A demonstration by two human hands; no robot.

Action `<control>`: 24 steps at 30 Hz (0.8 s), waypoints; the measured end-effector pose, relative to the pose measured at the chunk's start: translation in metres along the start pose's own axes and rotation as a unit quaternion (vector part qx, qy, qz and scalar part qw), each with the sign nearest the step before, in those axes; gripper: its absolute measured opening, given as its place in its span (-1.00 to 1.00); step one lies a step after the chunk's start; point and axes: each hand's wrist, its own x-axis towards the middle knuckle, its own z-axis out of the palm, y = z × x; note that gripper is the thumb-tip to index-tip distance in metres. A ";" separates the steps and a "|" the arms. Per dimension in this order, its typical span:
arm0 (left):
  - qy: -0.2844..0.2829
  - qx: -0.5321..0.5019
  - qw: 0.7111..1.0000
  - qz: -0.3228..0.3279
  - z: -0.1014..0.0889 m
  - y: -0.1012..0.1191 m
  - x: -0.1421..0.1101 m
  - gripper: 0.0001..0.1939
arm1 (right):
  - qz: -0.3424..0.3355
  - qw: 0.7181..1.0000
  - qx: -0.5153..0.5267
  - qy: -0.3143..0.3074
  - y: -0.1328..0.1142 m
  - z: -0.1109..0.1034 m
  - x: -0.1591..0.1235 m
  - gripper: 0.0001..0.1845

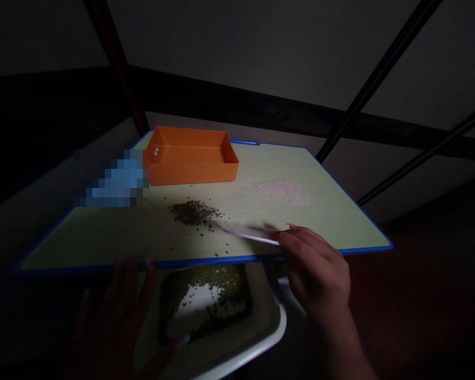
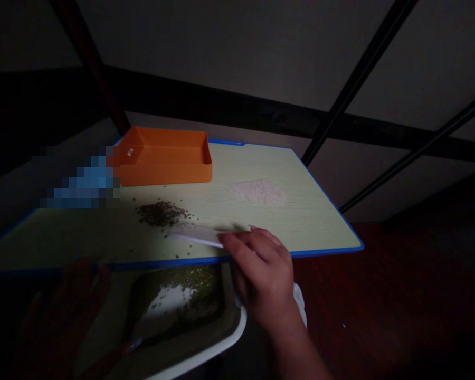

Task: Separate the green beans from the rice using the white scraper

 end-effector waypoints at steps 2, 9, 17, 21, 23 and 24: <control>0.002 -0.001 1.000 0.000 0.001 0.000 0.000 -0.23 | 0.013 1.000 -0.011 0.024 0.001 0.000 -0.001 -0.71; 0.010 -0.006 1.000 0.003 0.001 0.000 0.000 -0.24 | 0.018 0.998 -0.060 0.027 0.016 0.025 0.012 -0.72; -0.009 0.004 1.000 -0.005 0.001 -0.004 0.000 -0.22 | -0.017 0.998 -0.057 -0.026 0.018 0.049 0.030 -0.68; -0.007 0.008 1.000 0.008 0.000 -0.005 0.000 -0.22 | -0.022 0.997 -0.031 -0.061 0.022 0.042 0.027 -0.69; 0.000 0.005 1.000 0.009 -0.001 -0.004 0.000 -0.22 | -0.031 0.996 -0.026 -0.076 0.025 0.035 0.022 -0.70; 0.002 0.002 1.000 0.007 -0.001 -0.004 -0.001 -0.23 | -0.035 0.996 -0.023 -0.084 0.026 0.031 0.019 -0.71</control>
